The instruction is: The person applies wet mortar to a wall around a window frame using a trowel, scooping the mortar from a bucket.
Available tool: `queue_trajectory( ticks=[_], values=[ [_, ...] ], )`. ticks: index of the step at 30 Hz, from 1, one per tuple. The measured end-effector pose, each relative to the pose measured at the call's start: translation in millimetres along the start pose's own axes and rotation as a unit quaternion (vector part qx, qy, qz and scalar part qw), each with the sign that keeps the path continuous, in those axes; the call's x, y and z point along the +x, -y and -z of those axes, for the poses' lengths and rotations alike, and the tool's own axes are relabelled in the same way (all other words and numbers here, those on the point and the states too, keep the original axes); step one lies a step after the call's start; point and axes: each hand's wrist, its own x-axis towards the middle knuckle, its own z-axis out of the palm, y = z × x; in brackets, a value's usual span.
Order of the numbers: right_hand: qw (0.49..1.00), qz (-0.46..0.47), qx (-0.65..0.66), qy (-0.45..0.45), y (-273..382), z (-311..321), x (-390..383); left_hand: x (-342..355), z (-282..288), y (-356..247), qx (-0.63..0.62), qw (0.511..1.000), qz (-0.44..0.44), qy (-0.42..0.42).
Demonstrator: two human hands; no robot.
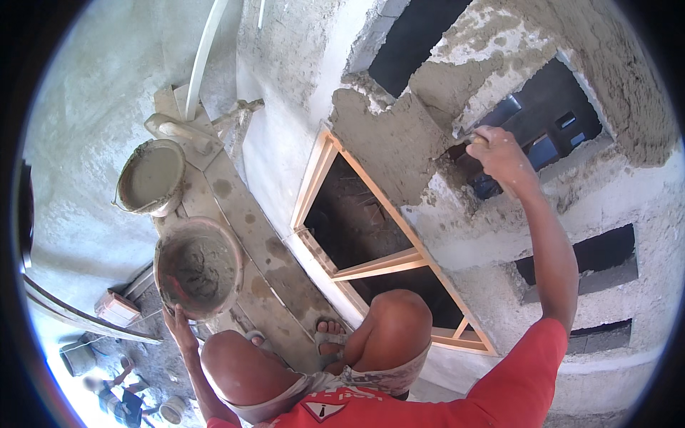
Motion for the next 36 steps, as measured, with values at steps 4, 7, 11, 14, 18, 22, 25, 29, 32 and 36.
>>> queue_trajectory(
  ticks=[4, 7, 11, 14, 18, 22, 25, 29, 32, 36],
  values=[
    [0.998, 0.023, -0.006, -0.059, -2, 16, -11, 0, 2, 0, 0.012, 1.0, -0.003, 0.008],
    [0.989, 0.081, -0.064, -0.108, -11, 24, -16, -2, -3, -1, 0.017, 1.0, 0.011, -0.016],
    [0.967, 0.148, -0.129, -0.16, -23, 29, -24, -1, -1, 2, 0.019, 1.0, 0.0, 0.004],
    [0.947, 0.179, -0.169, -0.207, -20, 32, -32, -1, -3, 2, 0.018, 1.0, 0.002, -0.005],
    [0.925, 0.245, -0.172, -0.235, 10, 42, -56, -3, -10, 3, 0.015, 1.0, 0.006, -0.015],
    [0.957, 0.265, 0.006, -0.115, 63, 48, -89, 2, 6, 9, 0.012, 1.0, 0.005, -0.005],
    [0.921, 0.382, 0.072, -0.016, 78, 61, -99, 4, 7, 13, -0.013, 1.0, 0.011, -0.009],
    [0.901, 0.309, 0.284, 0.11, 56, 47, -86, 5, 12, 16, -0.004, 1.0, 0.01, 0.007],
    [0.93, 0.09, 0.355, 0.043, -1, 29, -20, -1, 1, 1, 0.022, 0.999, -0.015, 0.025],
    [0.925, 0.071, 0.305, -0.214, -37, 79, -22, -1, -5, 15, -0.019, 0.999, 0.027, 0.015]
  ],
)
